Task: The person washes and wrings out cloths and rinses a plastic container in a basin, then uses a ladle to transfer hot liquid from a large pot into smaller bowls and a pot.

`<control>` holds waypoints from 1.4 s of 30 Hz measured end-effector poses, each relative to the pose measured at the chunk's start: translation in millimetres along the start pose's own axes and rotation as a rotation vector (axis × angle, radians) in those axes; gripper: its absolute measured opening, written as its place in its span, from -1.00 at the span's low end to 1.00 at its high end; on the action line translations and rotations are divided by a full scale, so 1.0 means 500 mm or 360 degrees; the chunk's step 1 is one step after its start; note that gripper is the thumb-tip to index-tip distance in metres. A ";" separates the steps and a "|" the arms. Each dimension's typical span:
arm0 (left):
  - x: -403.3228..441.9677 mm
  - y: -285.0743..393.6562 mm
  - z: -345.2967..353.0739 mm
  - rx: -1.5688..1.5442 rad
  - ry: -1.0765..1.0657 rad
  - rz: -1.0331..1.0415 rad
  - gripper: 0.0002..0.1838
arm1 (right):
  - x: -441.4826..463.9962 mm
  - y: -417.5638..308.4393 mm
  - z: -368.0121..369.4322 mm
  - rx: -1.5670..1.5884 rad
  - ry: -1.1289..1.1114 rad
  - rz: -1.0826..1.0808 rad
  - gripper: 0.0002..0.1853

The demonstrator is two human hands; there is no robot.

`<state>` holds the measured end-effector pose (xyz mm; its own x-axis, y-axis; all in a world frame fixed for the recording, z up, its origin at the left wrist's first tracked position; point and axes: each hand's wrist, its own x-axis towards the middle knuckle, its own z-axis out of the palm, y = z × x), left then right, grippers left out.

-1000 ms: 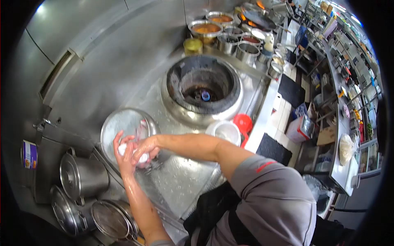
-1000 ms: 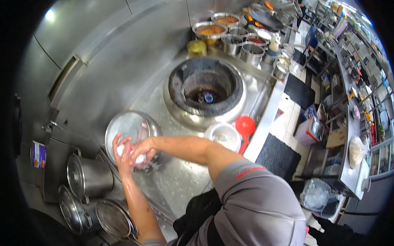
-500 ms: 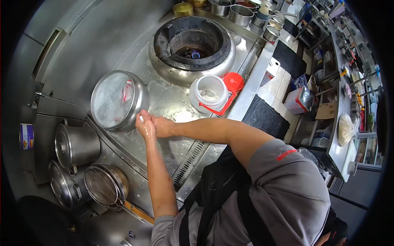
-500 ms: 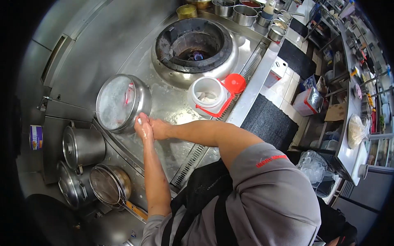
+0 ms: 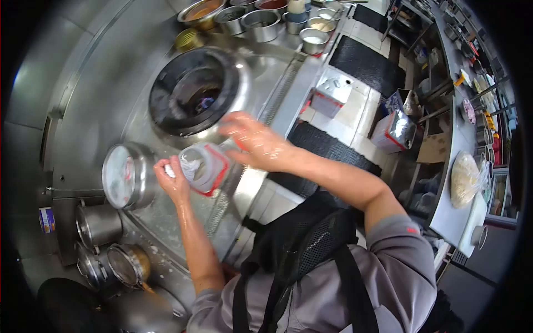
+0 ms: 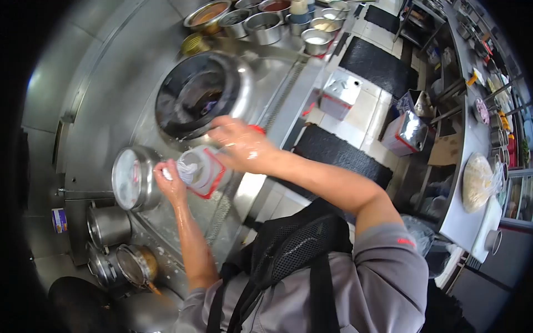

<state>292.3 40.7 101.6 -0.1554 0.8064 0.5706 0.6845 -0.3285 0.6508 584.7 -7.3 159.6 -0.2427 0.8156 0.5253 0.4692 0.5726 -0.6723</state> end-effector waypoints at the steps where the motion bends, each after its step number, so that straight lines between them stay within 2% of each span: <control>1: -0.032 0.000 0.024 -0.0007 0.0008 -0.0007 -0.64 | -0.064 0.050 -0.094 -0.0104 0.0084 0.0153 -0.54; 3: -0.072 0.002 0.062 0.0726 -0.0534 0.0160 -0.60 | -0.224 0.189 -0.240 -0.0292 0.0154 0.0557 -0.62; 5: -0.095 0.041 0.089 0.0746 -0.0252 0.0189 -0.61 | -0.385 0.295 -0.357 -0.0230 0.0143 0.1106 -0.69; 7: -0.084 0.086 0.093 0.0772 -0.0152 0.0146 -0.65 | -0.492 0.365 -0.460 -0.0348 0.0039 0.1370 -0.73; 11: -0.002 0.328 0.211 0.0610 0.0039 0.0033 -0.78 | -0.590 0.531 -0.592 -0.0312 -0.0062 0.1549 -0.74; 13: 0.017 0.430 0.312 0.0204 -0.0203 -0.0211 -0.85 | -0.625 0.639 -0.642 -0.0422 -0.0036 0.1604 -0.72; 14: 0.019 0.450 0.391 -0.0213 -0.0275 0.0031 -0.88 | -0.643 0.690 -0.671 -0.0509 -0.0029 0.1674 -0.70; 15: 0.011 0.499 0.470 -0.0372 -0.0437 -0.0125 -0.90 | -0.652 0.727 -0.706 -0.0390 -0.0022 0.1935 -0.65; 16: -0.002 0.553 0.550 -0.0527 -0.0606 -0.0282 -0.91 | -0.729 0.812 -0.715 -0.0554 -0.0035 0.1885 -0.64; 17: -0.017 0.587 0.634 -0.0593 -0.0816 -0.0292 -0.93 | -0.754 0.844 -0.754 -0.0325 -0.0140 0.2182 -0.63; 18: -0.046 0.579 0.742 -0.0768 -0.0983 -0.0207 -0.95 | -0.756 0.838 -0.799 -0.0506 -0.0325 0.2240 -0.62; 19: -0.054 0.647 0.823 -0.0962 -0.1175 -0.0437 -0.86 | -0.808 0.863 -0.822 -0.0353 -0.0038 0.2382 -0.65; 20: -0.068 0.677 0.913 -0.0896 -0.1324 -0.0314 -0.81 | -0.829 0.873 -0.867 -0.0158 -0.0060 0.2639 -0.67; 21: -0.081 0.705 0.998 -0.0831 -0.1473 -0.0204 -0.76 | -0.775 0.810 -0.924 0.0084 0.0263 0.2831 -0.68; 23: -0.061 0.806 1.133 -0.0742 -0.1967 -0.0089 -0.70 | -0.894 0.864 -0.988 -0.0489 -0.0130 0.2551 -0.64; 24: -0.058 0.837 1.211 -0.0787 -0.2079 0.0077 -0.71 | -0.959 0.883 -0.996 -0.0706 0.0072 0.2552 -0.61; 25: -0.044 0.884 1.274 -0.0802 -0.2080 0.0078 -0.71 | -1.015 0.914 -1.025 -0.0453 0.0092 0.2717 -0.55; 26: -0.023 0.934 1.344 -0.0883 -0.2129 0.0295 -0.73 | -1.107 0.965 -1.030 -0.0278 0.0226 0.2765 -0.51; 27: 0.006 0.977 1.416 -0.0959 -0.2172 0.0519 -0.75 | -1.128 0.989 -1.054 -0.0137 0.0247 0.2931 -0.51; 29: 0.060 1.062 1.558 -0.0903 -0.2225 0.0557 -0.79 | -1.108 1.066 -1.124 -0.0034 0.0154 0.3065 -0.52; 31: 0.086 1.110 1.685 -0.0852 -0.2080 0.0529 -0.80 | -1.085 1.191 -1.197 -0.0011 0.0018 0.3015 -0.53; 33: 0.094 1.154 1.813 -0.0900 -0.1926 0.0606 -0.80 | -1.047 1.362 -1.298 -0.0099 -0.0123 0.2786 -0.54; 35: 0.104 1.198 1.889 -0.0921 -0.1998 0.0278 -0.80 | -0.959 1.554 -1.431 -0.0349 -0.0233 0.2403 -0.54; 36: 0.122 1.237 1.916 -0.0808 -0.2034 0.0351 -0.80 | -0.809 1.578 -1.545 -0.0576 -0.0335 0.2256 -0.59; 37: 0.135 1.263 1.956 -0.0802 -0.2030 0.0328 -0.80 | -0.681 1.587 -1.644 -0.0398 0.0081 0.2269 -0.60; 38: 0.145 1.285 1.991 -0.0790 -0.2095 0.0279 -0.80 | -0.704 1.743 -1.691 -0.0140 0.0247 0.2190 -0.64; 39: 0.157 1.307 2.028 -0.0780 -0.2150 0.0221 -0.81 | -0.520 1.698 -1.801 -0.0107 0.0269 0.2135 -0.72; 40: 0.186 1.348 2.058 -0.0835 -0.2230 0.0022 -0.82 | -0.410 1.720 -1.882 -0.0144 0.0284 0.2061 -0.72; 42: 0.230 1.403 2.155 -0.0916 -0.2115 0.0005 -0.84 | -0.291 1.831 -2.005 -0.0255 0.0325 0.1843 -0.70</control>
<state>1522.0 432.7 84.4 0.8280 0.5522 -0.0974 0.2582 -0.2213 0.9404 1900.7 315.0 -9.5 0.5291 0.8047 -0.2693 0.4251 -0.5261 -0.7366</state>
